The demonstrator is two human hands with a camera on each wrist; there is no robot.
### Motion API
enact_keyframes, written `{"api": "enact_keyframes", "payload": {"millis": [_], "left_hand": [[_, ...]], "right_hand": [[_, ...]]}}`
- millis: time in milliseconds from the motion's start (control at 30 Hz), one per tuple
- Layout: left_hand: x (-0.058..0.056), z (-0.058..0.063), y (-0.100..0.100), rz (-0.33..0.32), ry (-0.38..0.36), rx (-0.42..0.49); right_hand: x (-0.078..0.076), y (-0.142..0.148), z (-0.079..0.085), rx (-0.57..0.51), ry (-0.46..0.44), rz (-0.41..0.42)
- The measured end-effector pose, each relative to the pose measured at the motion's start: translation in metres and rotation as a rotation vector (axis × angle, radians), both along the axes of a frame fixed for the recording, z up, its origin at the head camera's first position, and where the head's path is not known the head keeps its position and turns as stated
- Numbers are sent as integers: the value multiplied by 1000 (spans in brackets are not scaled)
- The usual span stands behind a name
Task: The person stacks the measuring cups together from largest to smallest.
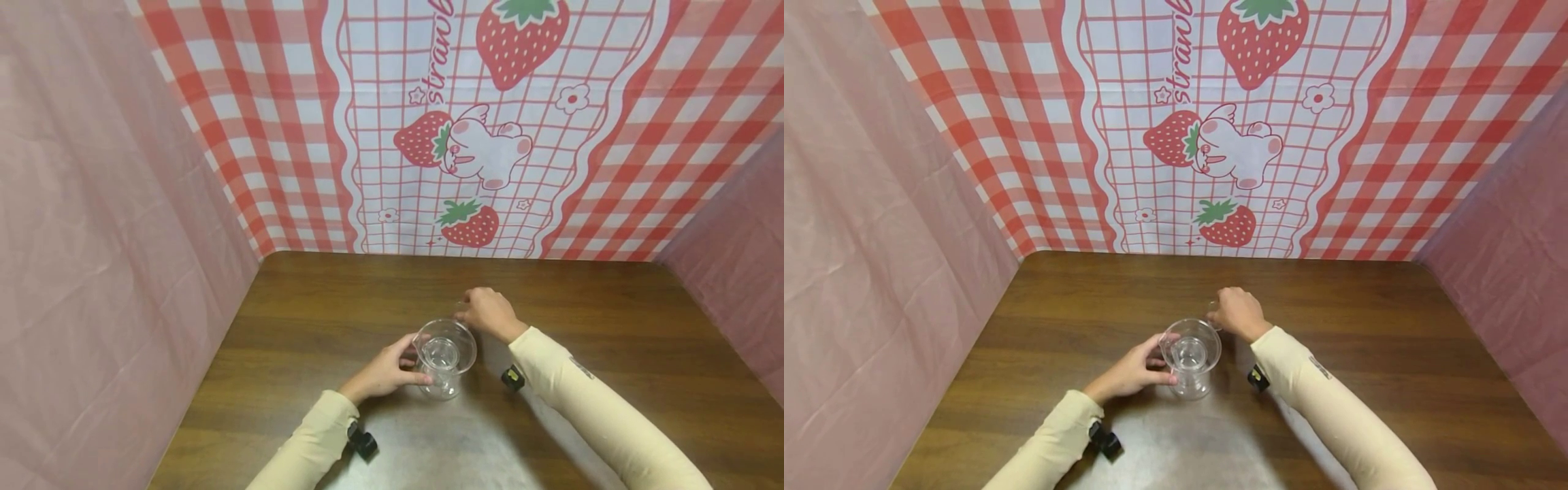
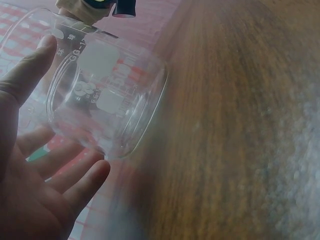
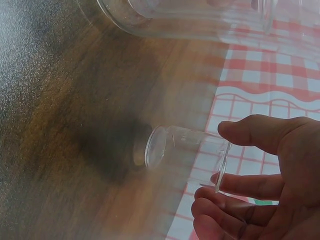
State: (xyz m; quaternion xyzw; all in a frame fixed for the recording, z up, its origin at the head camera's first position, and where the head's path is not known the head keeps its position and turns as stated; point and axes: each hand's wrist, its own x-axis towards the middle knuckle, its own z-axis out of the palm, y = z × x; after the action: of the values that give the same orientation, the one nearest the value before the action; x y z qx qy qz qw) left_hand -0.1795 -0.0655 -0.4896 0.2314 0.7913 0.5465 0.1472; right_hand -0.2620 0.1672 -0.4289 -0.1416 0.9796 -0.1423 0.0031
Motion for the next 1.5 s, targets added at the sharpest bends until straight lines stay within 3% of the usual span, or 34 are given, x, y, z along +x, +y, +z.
{"api": "enact_keyframes", "payload": {"millis": [1100,1500], "left_hand": [[2,3,-1,-25,20,6],[4,4,4,18,78,-61]], "right_hand": [[3,4,7,-8,5,-8],[6,5,10,-10,2,-14]]}}
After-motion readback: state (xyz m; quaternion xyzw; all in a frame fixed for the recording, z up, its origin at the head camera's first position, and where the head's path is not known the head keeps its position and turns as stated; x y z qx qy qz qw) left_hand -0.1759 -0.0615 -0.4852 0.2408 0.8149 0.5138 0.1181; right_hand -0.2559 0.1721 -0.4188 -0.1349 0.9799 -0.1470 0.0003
